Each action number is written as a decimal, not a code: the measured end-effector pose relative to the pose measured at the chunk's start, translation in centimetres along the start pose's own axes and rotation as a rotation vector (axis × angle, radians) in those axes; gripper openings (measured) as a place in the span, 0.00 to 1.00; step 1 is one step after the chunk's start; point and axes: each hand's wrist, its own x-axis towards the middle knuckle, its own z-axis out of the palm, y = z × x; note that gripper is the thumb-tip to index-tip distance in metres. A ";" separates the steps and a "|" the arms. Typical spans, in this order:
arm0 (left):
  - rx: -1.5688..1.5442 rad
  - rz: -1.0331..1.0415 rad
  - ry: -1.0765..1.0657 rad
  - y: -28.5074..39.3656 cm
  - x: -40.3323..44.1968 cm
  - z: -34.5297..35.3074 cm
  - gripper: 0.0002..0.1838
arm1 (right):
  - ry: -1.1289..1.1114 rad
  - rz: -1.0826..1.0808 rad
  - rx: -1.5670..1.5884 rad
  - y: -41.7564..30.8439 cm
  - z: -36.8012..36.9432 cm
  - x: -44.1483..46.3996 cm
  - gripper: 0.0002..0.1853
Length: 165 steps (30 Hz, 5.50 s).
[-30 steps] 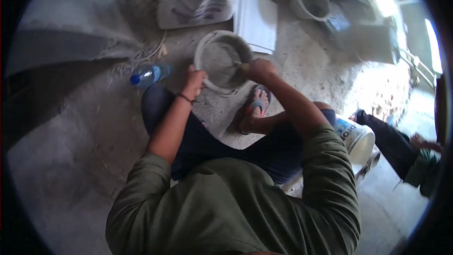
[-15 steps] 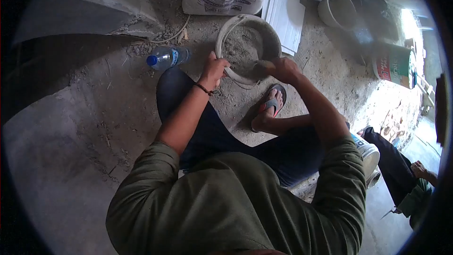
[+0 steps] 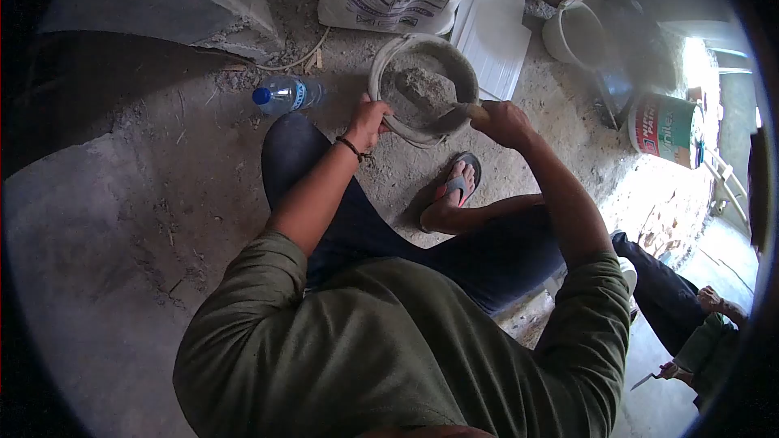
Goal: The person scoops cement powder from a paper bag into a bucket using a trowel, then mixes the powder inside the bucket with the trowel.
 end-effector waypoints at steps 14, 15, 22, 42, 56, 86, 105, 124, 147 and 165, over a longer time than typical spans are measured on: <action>-0.031 -0.058 0.001 0.6 0.7 -0.9 0.18 | 0.013 0.105 0.269 1.4 -2.7 0.0 0.21; -0.025 -0.071 0.026 0.3 1.0 -0.8 0.18 | 0.016 0.132 0.288 1.8 -3.2 -0.1 0.21; 0.027 -0.098 0.095 0.2 1.4 -0.4 0.21 | 0.136 0.293 0.585 7.5 -7.5 -1.9 0.16; 0.041 -0.115 -0.072 -1.5 2.0 -6.1 0.20 | 0.451 0.651 -0.208 32.0 -9.7 11.7 0.25; 0.405 -0.105 0.096 1.9 3.6 -4.7 0.23 | 0.674 0.798 -0.174 23.8 -10.6 3.9 0.22; 1.167 0.729 0.846 20.6 -15.9 -22.0 0.19 | 0.829 0.372 0.752 9.1 -9.6 -4.8 0.13; 1.264 0.270 0.956 16.5 -15.3 -30.1 0.24 | 0.693 0.335 0.961 6.4 -7.2 -4.7 0.11; 1.328 0.836 0.985 24.9 -16.1 -11.9 0.29 | 0.777 0.383 1.104 5.0 -7.8 -6.1 0.12; 1.539 0.736 -0.316 32.0 -6.3 28.6 0.23 | 0.604 0.517 1.979 4.5 -9.5 -19.8 0.12; 1.952 0.325 0.062 50.7 13.5 26.4 0.23 | 0.665 0.909 1.867 -7.7 -17.9 -16.2 0.06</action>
